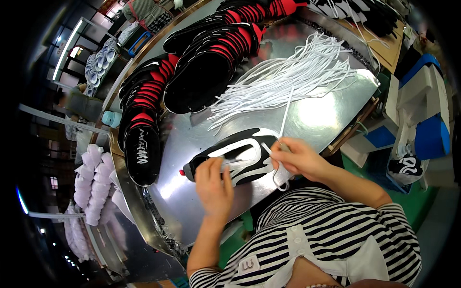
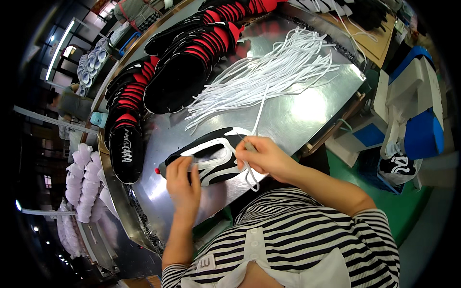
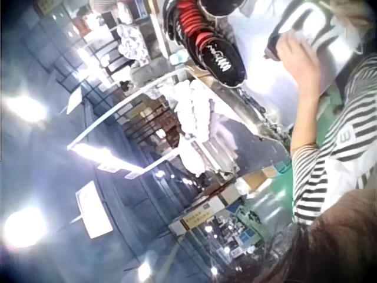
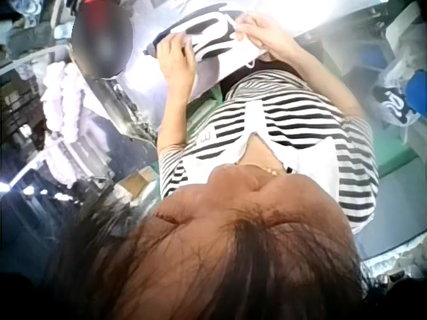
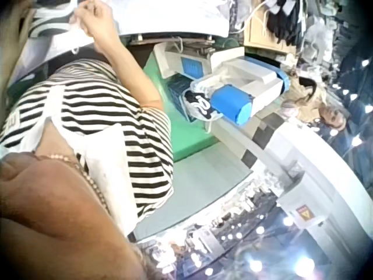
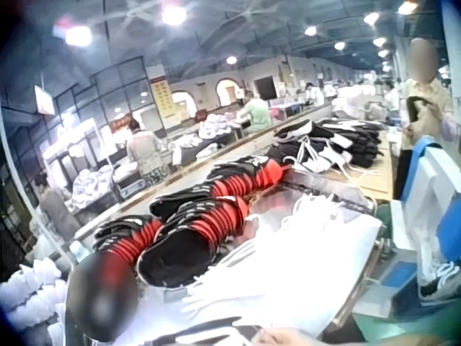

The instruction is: The person laces several black and white athletic shoe uppers by threading long white laces through the eyelets by hand and tucking the ends inside.

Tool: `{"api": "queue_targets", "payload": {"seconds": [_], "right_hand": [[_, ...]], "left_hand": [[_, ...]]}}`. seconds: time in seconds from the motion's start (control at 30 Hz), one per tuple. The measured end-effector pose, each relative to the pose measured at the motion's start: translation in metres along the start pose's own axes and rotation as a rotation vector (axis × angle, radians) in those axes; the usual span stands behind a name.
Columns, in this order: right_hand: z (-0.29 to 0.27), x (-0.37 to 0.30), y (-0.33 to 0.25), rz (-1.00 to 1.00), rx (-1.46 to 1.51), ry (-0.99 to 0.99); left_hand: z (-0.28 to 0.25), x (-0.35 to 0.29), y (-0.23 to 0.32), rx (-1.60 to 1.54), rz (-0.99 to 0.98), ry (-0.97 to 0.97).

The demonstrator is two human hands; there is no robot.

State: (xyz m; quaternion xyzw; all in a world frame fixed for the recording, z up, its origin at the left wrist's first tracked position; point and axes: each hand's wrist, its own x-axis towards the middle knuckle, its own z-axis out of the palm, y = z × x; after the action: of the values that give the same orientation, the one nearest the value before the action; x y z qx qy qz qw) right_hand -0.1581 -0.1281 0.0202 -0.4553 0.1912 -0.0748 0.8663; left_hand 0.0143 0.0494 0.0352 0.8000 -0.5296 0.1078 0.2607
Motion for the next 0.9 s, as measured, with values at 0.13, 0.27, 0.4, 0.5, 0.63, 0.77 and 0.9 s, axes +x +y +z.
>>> {"api": "queue_targets", "payload": {"seconds": [0.13, 0.27, 0.4, 0.5, 0.63, 0.77, 0.9], "right_hand": [[0.002, 0.055, 0.035, -0.065, -0.051, 0.046], [0.01, 0.067, 0.043, -0.056, -0.184, 0.109], [0.013, 0.075, 0.052, -0.157, -0.255, 0.223], [0.007, 0.071, 0.045, -0.197, -0.307, 0.184], [0.008, 0.059, 0.037, -0.209, -0.216, 0.159], [0.007, 0.06, 0.024, -0.271, -0.35, 0.13], [0.013, 0.05, 0.014, -0.188, -0.448, 0.136]], "left_hand": [[-0.025, 0.014, -0.023, -0.01, -0.209, -0.427], [-0.005, 0.044, -0.051, -0.749, -0.965, -0.944], [0.035, 0.049, -0.047, -1.555, -1.036, -0.842], [0.042, 0.036, -0.036, -1.592, -0.986, -0.742], [0.042, 0.034, -0.011, -1.37, -1.039, -0.545], [0.035, 0.026, 0.013, -1.444, -0.858, -0.46], [0.035, 0.023, 0.015, -1.479, -0.961, -0.377]]}}
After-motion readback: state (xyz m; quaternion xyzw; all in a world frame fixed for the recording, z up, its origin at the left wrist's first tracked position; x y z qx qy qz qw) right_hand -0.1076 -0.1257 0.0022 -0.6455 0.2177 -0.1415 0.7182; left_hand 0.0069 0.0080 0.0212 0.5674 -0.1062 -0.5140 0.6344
